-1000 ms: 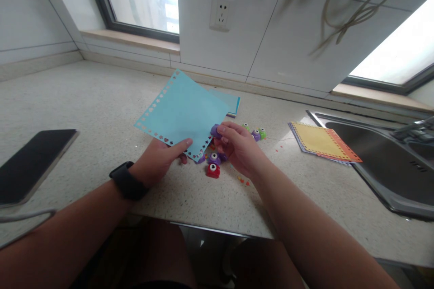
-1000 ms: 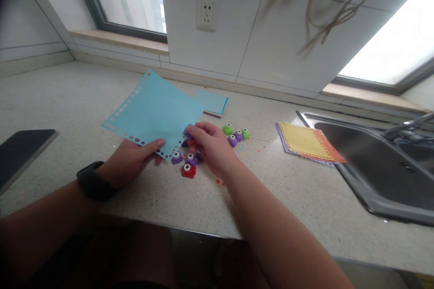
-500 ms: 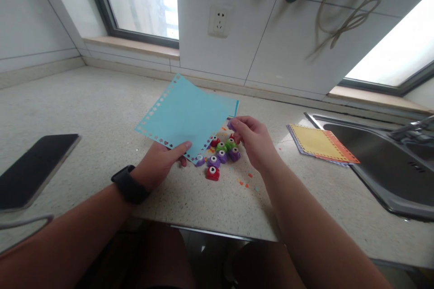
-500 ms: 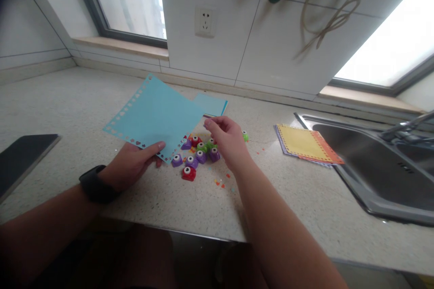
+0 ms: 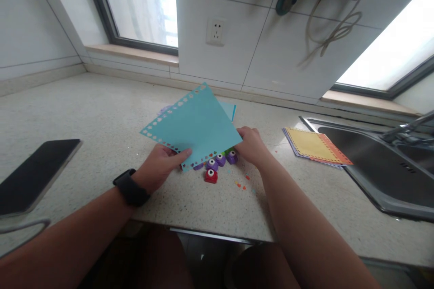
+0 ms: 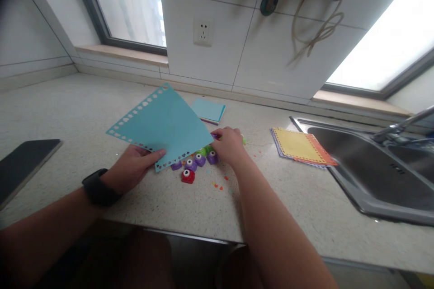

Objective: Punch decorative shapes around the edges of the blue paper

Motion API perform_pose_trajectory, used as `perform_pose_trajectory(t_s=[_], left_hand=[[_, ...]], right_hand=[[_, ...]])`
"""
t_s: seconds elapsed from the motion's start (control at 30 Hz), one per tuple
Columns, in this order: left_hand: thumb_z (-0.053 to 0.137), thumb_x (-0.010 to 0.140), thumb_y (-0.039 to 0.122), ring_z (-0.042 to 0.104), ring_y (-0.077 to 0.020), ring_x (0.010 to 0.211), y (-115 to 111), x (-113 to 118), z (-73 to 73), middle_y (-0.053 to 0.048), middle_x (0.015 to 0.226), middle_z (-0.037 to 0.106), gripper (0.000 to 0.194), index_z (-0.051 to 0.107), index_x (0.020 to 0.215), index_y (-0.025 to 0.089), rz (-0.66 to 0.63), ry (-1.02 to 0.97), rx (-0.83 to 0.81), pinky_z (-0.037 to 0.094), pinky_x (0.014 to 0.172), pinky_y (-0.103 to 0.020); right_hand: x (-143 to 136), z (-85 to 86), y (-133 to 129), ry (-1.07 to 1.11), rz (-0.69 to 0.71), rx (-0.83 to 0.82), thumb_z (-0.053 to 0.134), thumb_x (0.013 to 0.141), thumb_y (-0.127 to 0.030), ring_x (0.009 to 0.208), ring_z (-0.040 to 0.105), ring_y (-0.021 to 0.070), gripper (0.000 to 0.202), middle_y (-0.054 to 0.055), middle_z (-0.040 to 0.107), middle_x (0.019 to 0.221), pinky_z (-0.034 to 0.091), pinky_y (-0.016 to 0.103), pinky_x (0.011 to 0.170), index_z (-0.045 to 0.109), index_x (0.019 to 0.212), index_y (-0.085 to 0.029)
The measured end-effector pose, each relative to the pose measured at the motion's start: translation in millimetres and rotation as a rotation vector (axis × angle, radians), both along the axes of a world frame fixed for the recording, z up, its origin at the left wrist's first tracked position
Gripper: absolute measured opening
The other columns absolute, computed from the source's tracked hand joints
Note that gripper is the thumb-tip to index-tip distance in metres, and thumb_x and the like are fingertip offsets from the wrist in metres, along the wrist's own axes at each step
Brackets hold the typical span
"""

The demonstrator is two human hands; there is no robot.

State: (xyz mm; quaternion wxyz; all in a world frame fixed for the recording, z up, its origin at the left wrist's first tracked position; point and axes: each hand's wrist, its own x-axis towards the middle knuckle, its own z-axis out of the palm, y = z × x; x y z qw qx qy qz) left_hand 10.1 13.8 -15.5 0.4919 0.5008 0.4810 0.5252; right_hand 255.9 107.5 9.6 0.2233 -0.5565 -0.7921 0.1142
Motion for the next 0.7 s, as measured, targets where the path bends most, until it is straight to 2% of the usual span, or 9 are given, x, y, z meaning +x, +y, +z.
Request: perform_pose_trajectory(t_s=[0.13, 0.27, 0.4, 0.5, 0.6, 0.67, 0.7], left_hand=[[0.083, 0.076, 0.039, 0.074, -0.0242, 0.09, 1.0, -2.7, -6.4, -0.009, 0.101, 0.08, 0.036, 0.075, 0.104, 0.018, -0.068, -0.115, -0.009, 0.059, 0.088, -0.042], [0.083, 0.078, 0.035, 0.075, -0.0214, 0.087, 1.4, -3.9, -8.4, -0.008, 0.101, 0.08, 0.034, 0.075, 0.106, 0.018, -0.098, -0.16, -0.032, 0.06, 0.085, -0.038], [0.083, 0.078, 0.035, 0.074, -0.0205, 0.085, 1.2, -3.6, -7.3, -0.007, 0.1, 0.08, 0.032, 0.076, 0.105, 0.018, -0.101, -0.171, -0.04, 0.059, 0.084, -0.036], [0.082, 0.079, 0.035, 0.073, -0.0202, 0.083, 0.8, -3.2, -5.0, -0.007, 0.098, 0.08, 0.031, 0.076, 0.103, 0.017, -0.087, -0.176, -0.044, 0.059, 0.081, -0.035], [0.081, 0.079, 0.037, 0.07, -0.0167, 0.07, 1.0, -3.2, -3.2, -0.005, 0.088, 0.078, 0.029, 0.076, 0.099, 0.017, -0.068, -0.169, -0.061, 0.056, 0.068, -0.03], [0.08, 0.08, 0.038, 0.063, -0.0133, 0.06, 1.6, -3.5, -3.6, -0.003, 0.078, 0.074, 0.028, 0.075, 0.096, 0.016, -0.056, -0.141, -0.063, 0.051, 0.056, -0.026], [0.079, 0.08, 0.039, 0.06, -0.0119, 0.056, 2.1, -3.8, -4.6, -0.002, 0.073, 0.071, 0.027, 0.075, 0.094, 0.016, -0.048, -0.126, -0.055, 0.048, 0.052, -0.024]], right_hand=[[-1.8, 0.3, -1.8, -0.174, -0.062, -0.04, 0.061, 0.085, -0.028, 0.097, 0.052, 0.0329, 0.022, 0.015, 0.068, 0.1, 0.037, 0.041, 0.079, 0.08, 0.095, -0.024], [-3.5, -6.5, -1.8, -0.241, -0.067, -0.03, 0.059, 0.085, -0.03, 0.102, 0.049, 0.0356, 0.022, 0.015, 0.065, 0.108, 0.035, 0.041, 0.078, 0.08, 0.093, -0.026], [-4.3, -10.9, -0.6, -0.234, -0.05, -0.01, 0.061, 0.084, -0.028, 0.102, 0.048, 0.0353, 0.018, 0.015, 0.064, 0.107, 0.035, 0.042, 0.081, 0.079, 0.086, -0.025], [-3.9, -6.6, -0.4, -0.007, -0.041, 0.005, 0.058, 0.09, -0.035, 0.096, 0.051, 0.0313, 0.025, 0.012, 0.064, 0.094, 0.036, 0.041, 0.08, 0.075, 0.076, -0.023], [-2.4, -0.5, -2.0, 0.512, 0.063, -0.104, 0.045, 0.098, -0.055, 0.074, 0.052, 0.0217, 0.05, 0.006, 0.059, 0.073, 0.038, 0.034, 0.069, 0.068, 0.07, -0.02], [-1.7, 1.6, -4.2, 0.765, 0.162, -0.204, 0.043, 0.095, -0.067, 0.063, 0.049, 0.0172, 0.058, 0.002, 0.054, 0.065, 0.038, 0.031, 0.062, 0.064, 0.067, -0.02], [-1.7, 1.9, -5.4, 0.825, 0.205, -0.233, 0.047, 0.093, -0.069, 0.061, 0.048, 0.0158, 0.058, 0.001, 0.053, 0.063, 0.038, 0.03, 0.06, 0.062, 0.066, -0.02]])
